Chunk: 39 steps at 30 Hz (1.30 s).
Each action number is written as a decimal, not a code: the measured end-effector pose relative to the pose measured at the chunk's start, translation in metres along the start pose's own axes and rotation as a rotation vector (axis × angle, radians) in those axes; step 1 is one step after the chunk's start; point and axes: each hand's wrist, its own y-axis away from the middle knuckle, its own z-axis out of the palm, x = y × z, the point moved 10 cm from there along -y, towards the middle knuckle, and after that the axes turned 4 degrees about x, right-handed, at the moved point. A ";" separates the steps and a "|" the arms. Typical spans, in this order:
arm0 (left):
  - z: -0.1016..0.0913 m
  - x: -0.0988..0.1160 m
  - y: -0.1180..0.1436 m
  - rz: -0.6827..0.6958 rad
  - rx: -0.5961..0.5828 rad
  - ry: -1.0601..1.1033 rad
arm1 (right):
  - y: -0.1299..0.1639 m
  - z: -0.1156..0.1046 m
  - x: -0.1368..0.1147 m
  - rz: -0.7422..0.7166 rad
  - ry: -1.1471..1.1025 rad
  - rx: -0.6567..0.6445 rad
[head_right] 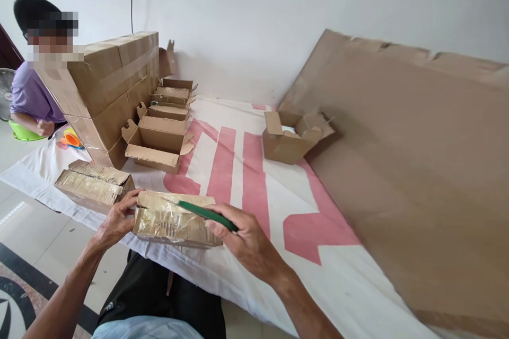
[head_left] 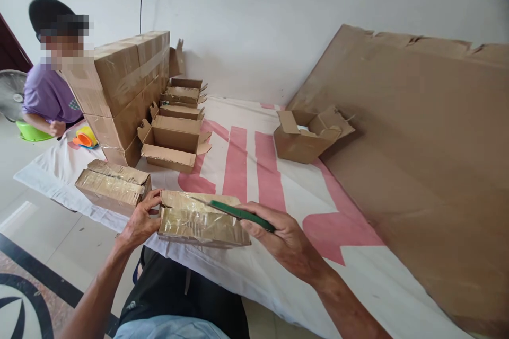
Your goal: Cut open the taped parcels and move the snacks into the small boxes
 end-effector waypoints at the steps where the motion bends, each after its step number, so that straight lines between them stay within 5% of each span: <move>1: 0.001 0.000 0.000 0.002 -0.004 -0.003 | -0.005 0.009 -0.012 -0.022 0.013 -0.062; 8: 0.001 0.005 0.000 0.024 -0.011 -0.025 | -0.034 0.044 -0.049 -0.133 0.116 -0.233; 39: -0.002 -0.003 -0.009 0.105 -0.021 -0.092 | -0.071 0.070 -0.093 -0.264 0.719 -0.392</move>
